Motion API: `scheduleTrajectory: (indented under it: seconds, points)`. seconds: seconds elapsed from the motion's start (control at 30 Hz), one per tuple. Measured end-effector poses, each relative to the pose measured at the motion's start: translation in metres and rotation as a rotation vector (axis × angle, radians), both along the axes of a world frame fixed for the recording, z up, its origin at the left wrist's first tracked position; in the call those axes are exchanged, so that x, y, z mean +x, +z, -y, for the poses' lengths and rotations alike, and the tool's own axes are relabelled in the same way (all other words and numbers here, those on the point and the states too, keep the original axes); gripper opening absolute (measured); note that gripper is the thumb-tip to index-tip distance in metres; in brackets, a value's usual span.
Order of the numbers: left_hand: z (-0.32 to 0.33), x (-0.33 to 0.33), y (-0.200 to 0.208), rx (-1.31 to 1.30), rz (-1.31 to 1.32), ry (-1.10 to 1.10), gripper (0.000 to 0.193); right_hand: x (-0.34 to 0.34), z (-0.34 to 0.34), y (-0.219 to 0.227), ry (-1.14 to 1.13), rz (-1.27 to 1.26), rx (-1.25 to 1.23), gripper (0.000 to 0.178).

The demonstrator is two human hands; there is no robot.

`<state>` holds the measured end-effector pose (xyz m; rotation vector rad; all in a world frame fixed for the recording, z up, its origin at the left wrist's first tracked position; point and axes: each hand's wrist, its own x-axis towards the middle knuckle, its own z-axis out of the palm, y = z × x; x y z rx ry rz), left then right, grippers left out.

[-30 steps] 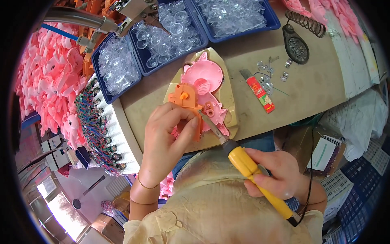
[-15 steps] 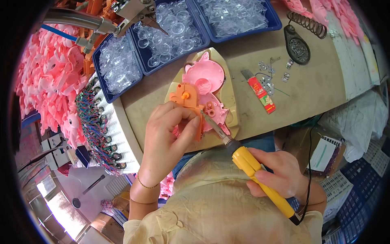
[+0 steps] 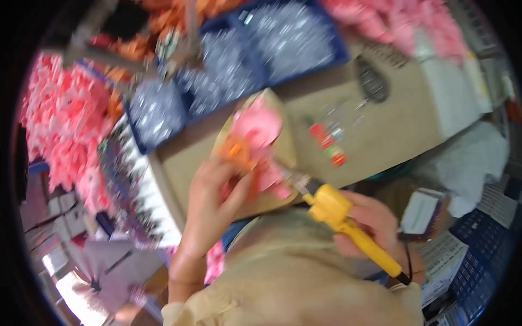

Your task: The worker assembles a pink plastic toy pony, installing internal mechanical parts and wiring using factory tools.

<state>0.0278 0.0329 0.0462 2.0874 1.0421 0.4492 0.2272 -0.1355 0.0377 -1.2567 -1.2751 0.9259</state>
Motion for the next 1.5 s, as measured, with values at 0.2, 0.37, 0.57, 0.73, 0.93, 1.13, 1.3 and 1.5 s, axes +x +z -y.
scheduleTrajectory:
  seconds: [0.2, 0.37, 0.57, 0.73, 0.93, 1.13, 1.3, 1.5]
  points:
    - [0.005, -0.014, -0.004, -0.073, -0.025, 0.039, 0.007, 0.086, -0.02, 0.015, -0.671, -0.007, 0.095, 0.039]
    - [0.004, -0.015, -0.001, -0.081, -0.003, 0.08, 0.008, 0.129, -0.058, 0.038, -0.591, 0.229, 0.009, 0.041]
    - [-0.02, -0.048, 0.003, 0.05, 0.085, 0.316, 0.012, 0.127, -0.093, -0.028, -0.747, 0.178, 0.103, 0.034]
    - [-0.011, -0.077, -0.002, -0.398, 0.182, 0.395, 0.013, 0.081, -0.076, -0.028, -0.258, -0.254, -0.491, 0.02]
    - [-0.025, -0.066, -0.007, 0.114, 0.034, -0.171, 0.016, -0.018, -0.191, 0.005, 0.442, 0.662, 0.251, 0.016]
    - [-0.016, -0.064, -0.006, -0.206, -0.001, -0.107, 0.015, -0.02, -0.205, -0.005, 0.795, 0.603, -0.072, 0.013]
    - [-0.025, -0.077, 0.004, 0.115, -0.042, -0.219, 0.014, -0.03, -0.198, 0.027, 0.551, 0.571, 0.039, 0.01]
    - [-0.03, -0.072, 0.029, -0.199, 0.363, 0.244, 0.014, -0.027, -0.185, 0.071, 0.214, 0.705, 0.292, 0.009]
